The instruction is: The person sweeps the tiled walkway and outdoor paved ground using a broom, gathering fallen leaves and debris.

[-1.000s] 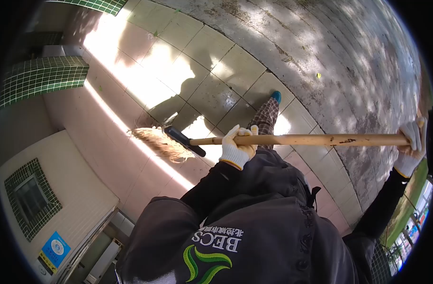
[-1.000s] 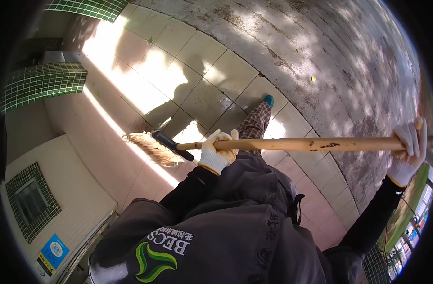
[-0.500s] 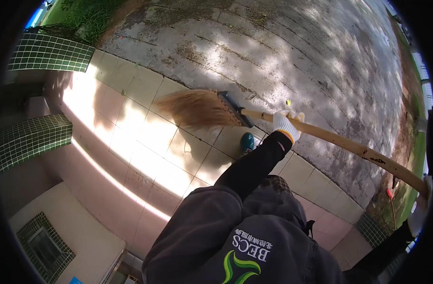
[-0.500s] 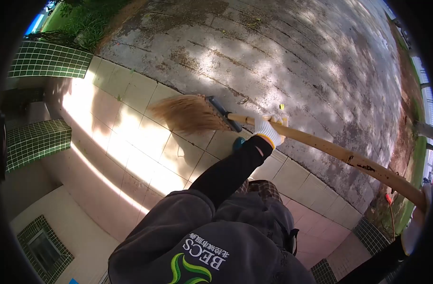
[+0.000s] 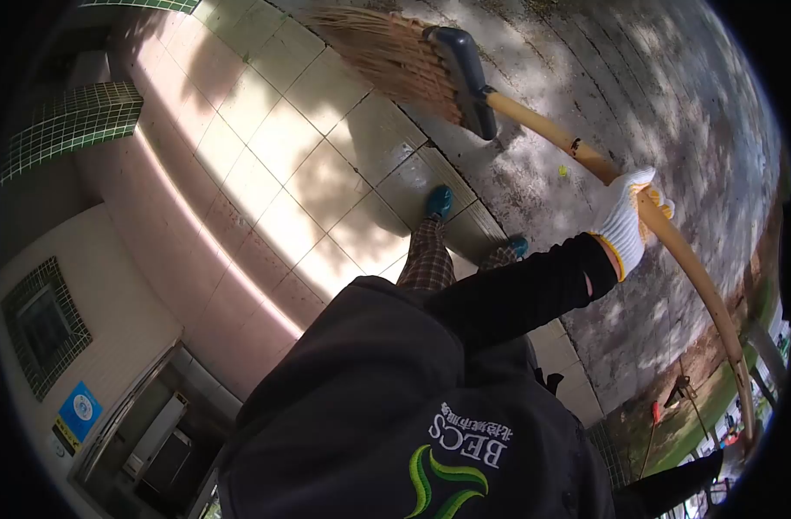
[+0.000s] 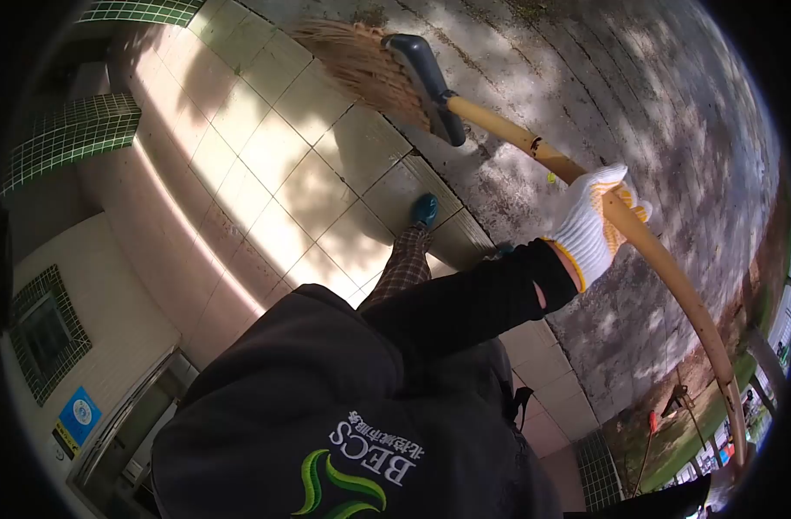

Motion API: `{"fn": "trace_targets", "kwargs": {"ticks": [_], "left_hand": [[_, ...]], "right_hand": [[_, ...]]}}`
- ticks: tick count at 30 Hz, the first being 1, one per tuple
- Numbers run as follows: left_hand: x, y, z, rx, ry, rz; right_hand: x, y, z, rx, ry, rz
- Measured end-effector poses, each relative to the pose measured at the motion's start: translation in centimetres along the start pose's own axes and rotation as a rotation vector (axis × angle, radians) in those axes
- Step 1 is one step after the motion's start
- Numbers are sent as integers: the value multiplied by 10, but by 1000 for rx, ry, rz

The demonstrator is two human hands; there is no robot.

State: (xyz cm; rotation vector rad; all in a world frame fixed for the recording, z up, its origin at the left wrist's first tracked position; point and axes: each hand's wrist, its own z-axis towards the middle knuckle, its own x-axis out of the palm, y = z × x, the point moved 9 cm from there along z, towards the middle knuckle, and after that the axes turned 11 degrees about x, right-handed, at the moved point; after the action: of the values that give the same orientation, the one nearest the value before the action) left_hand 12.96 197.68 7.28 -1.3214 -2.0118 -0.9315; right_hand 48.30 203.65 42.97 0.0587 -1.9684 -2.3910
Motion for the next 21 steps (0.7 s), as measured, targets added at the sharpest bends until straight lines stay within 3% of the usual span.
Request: {"fn": "trace_targets", "kwargs": {"ticks": [3,5,6,9,11,14,18,20,21], "left_hand": [[-130,-48,-30,81,-326,-42],[-214,-115,-59,228,-496,-11],[-246,-153,-86,361,-679,77],[-348,-255,-144,585,-882,135],[-369,-262,-158,625,-940,159],[-374,-181,-77,408,-761,285],[-264,34,35,71,-667,261],[-208,112,88,-110,-504,329],[-180,138,115,-166,-398,379]], "right_hand": [[14,-149,32,409,86,443],[81,-222,22,625,173,649],[123,-246,5,726,206,685],[221,-282,-70,1035,251,659],[250,-264,-95,978,360,603],[164,-224,-65,771,206,639],[-63,-96,-57,270,-268,179],[-95,-27,-85,30,-568,-67],[-83,-15,-93,-15,-556,38]]}}
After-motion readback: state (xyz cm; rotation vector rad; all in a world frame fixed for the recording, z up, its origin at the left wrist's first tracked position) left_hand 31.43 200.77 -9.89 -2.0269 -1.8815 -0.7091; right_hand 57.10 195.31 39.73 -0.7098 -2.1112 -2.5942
